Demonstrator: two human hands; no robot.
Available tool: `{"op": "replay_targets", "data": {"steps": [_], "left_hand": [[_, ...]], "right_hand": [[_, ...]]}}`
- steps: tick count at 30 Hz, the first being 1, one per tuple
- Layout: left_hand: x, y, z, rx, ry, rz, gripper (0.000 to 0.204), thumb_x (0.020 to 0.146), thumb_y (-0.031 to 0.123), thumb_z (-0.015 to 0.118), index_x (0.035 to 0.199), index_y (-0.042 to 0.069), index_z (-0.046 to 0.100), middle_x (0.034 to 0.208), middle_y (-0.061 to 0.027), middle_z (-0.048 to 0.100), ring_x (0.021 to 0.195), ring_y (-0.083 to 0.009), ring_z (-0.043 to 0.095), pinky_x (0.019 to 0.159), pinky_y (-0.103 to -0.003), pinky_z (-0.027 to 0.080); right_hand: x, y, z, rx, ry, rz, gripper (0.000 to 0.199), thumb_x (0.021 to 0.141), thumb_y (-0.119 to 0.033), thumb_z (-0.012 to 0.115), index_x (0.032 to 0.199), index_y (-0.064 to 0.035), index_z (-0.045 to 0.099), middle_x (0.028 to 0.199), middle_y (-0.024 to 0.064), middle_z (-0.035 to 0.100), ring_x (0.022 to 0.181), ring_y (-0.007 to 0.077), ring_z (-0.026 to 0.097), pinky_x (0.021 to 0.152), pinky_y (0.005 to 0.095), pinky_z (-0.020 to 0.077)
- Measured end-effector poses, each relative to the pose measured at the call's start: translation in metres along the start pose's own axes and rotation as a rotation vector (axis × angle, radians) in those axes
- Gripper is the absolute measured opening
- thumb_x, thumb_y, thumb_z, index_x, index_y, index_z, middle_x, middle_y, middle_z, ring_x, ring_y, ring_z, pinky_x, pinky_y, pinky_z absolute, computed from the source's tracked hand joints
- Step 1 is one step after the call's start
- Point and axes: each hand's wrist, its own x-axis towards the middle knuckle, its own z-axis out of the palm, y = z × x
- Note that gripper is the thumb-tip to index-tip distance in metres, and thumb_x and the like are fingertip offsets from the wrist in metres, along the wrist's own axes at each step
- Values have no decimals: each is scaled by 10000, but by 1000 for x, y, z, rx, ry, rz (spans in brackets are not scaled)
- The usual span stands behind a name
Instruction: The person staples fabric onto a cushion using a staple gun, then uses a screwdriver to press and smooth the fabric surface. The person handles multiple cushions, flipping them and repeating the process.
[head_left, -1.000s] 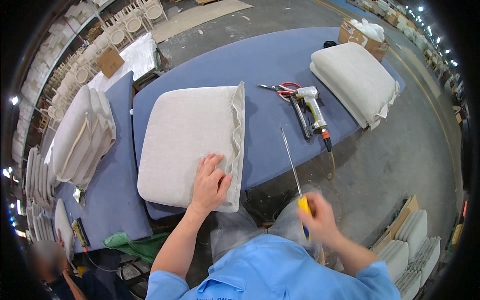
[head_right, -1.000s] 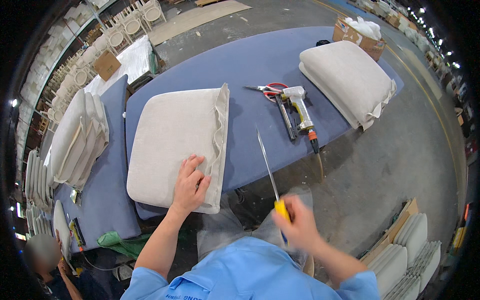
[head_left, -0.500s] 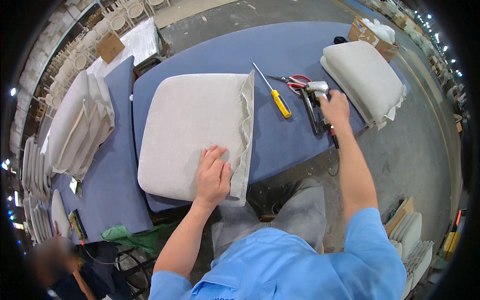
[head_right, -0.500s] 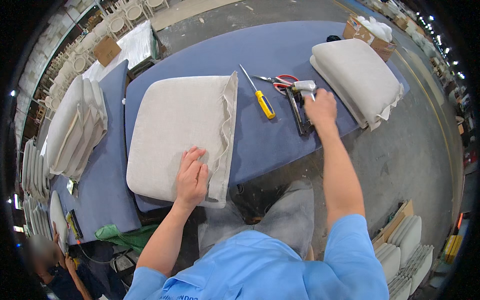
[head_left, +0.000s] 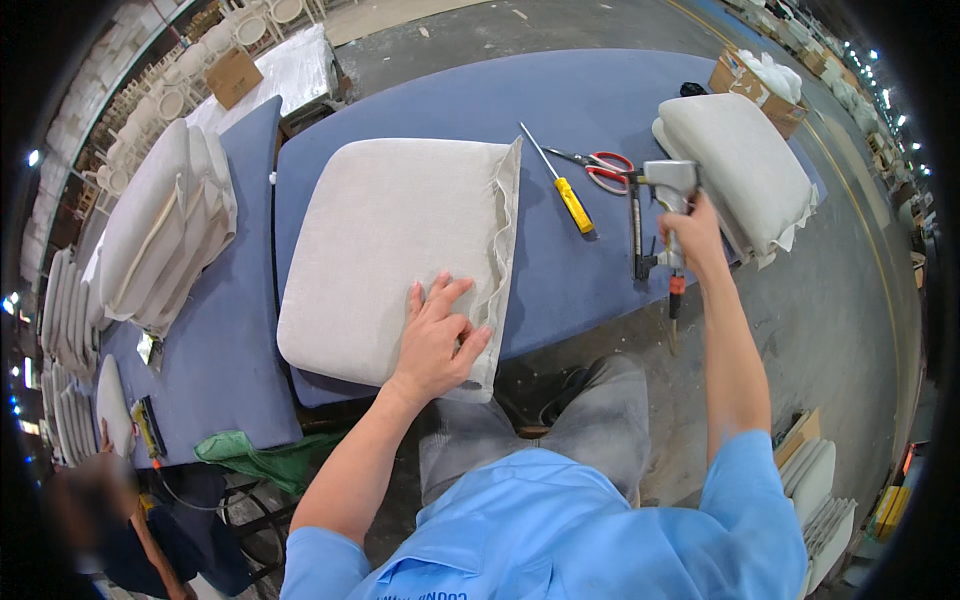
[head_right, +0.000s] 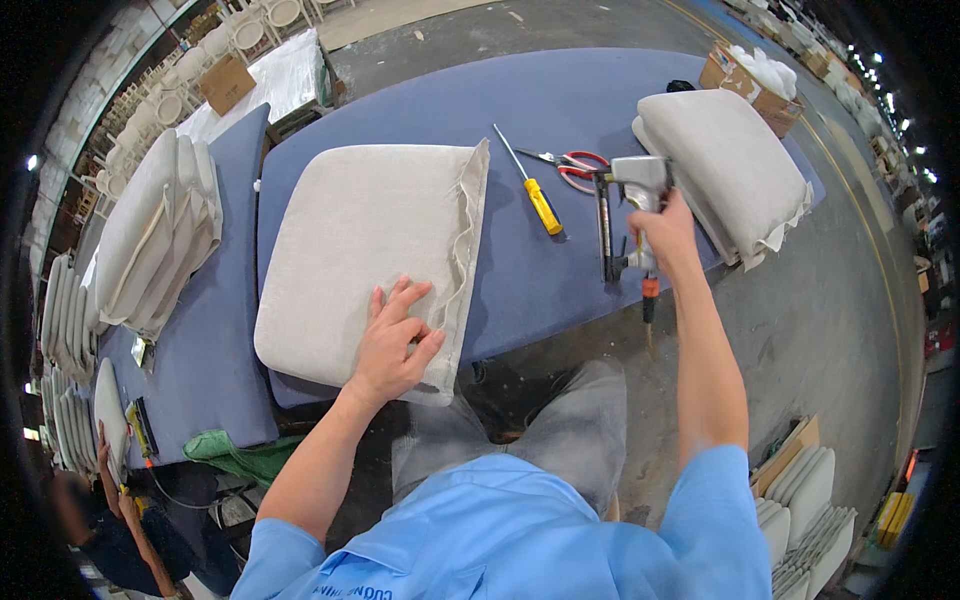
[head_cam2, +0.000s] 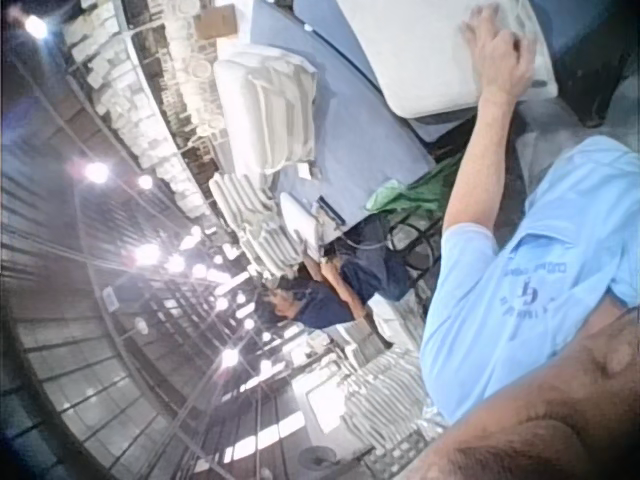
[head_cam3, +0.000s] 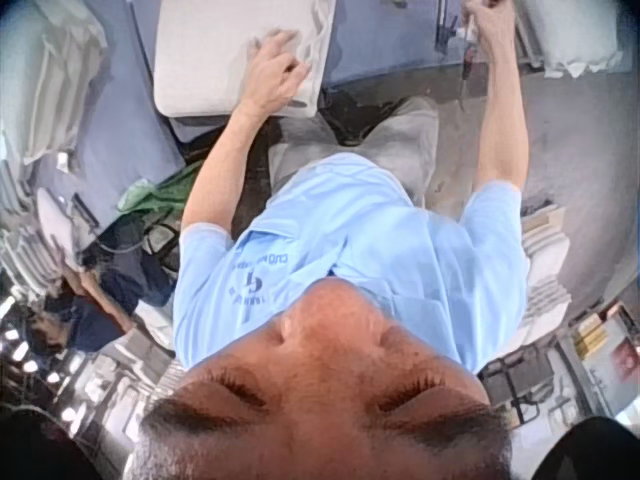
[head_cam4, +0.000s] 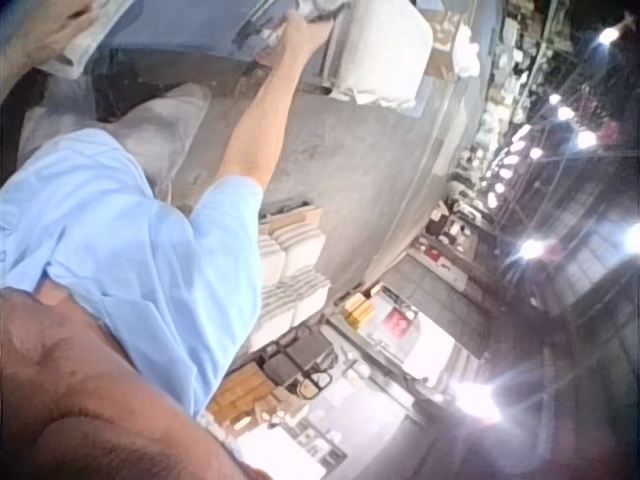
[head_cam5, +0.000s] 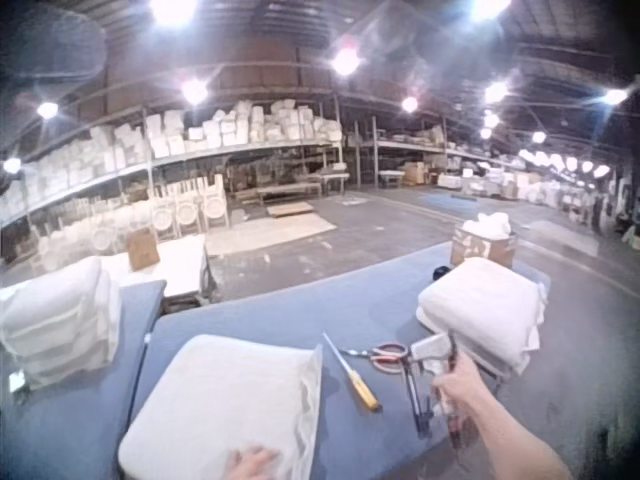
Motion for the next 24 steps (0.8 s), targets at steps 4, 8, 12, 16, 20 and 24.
{"op": "replay_targets", "data": {"steps": [4, 8, 12, 16, 20, 24], "left_hand": [[0, 5, -4, 86, -58, 17, 335, 992, 271, 751, 756, 52, 657, 1634, -160, 540, 1629, -414, 337, 1329, -630, 141], [0, 3, 0, 91, -62, 20, 318, 965, 227, 768, 732, 65, 626, 1631, -135, 546, 1631, -407, 335, 1332, -628, 147], [2, 0, 6, 53, -39, 28, 300, 956, 194, 769, 730, 72, 614, 1611, -121, 561, 1626, -402, 346, 1336, -617, 153], [0, -4, 9, 15, 2, 26, 295, 952, 190, 768, 732, 75, 611, 1598, -104, 573, 1625, -389, 353, 1342, -604, 156], [-1, -6, 10, 19, 10, 26, 283, 953, 200, 766, 741, 74, 628, 1595, -97, 574, 1627, -368, 354, 1350, -593, 152], [-2, -8, 12, 26, 5, 20, 259, 959, 203, 756, 760, 68, 662, 1599, -96, 571, 1631, -356, 349, 1358, -580, 147]], "right_hand": [[-85, -26, -9, 137, -162, 24, 350, 881, -91, 871, 1172, -10, 694, 911, 22, 681, 691, 145, 639, 625, 326, 536], [-160, -44, 7, 68, -497, -38, 611, 886, -90, 903, 1446, -33, 665, 991, 15, 714, 767, 101, 664, 686, 303, 574], [-190, -44, 44, -15, -899, 16, 699, 883, -87, 911, 1519, -86, 621, 1374, 66, 746, 1249, 174, 685, 1133, 357, 512], [-193, -48, 71, -136, -1041, -33, 710, 891, -105, 898, 1535, -92, 598, 1309, 85, 783, 1221, 185, 727, 1099, 356, 543], [-187, -53, 82, -192, -1059, -74, 719, 878, -97, 899, 1531, -99, 598, 1289, 105, 793, 1194, 238, 763, 1067, 377, 573], [-182, -61, 90, -248, -1078, -124, 724, 861, -74, 901, 1522, -97, 606, 1283, 123, 795, 1195, 277, 770, 1060, 391, 583]]}}
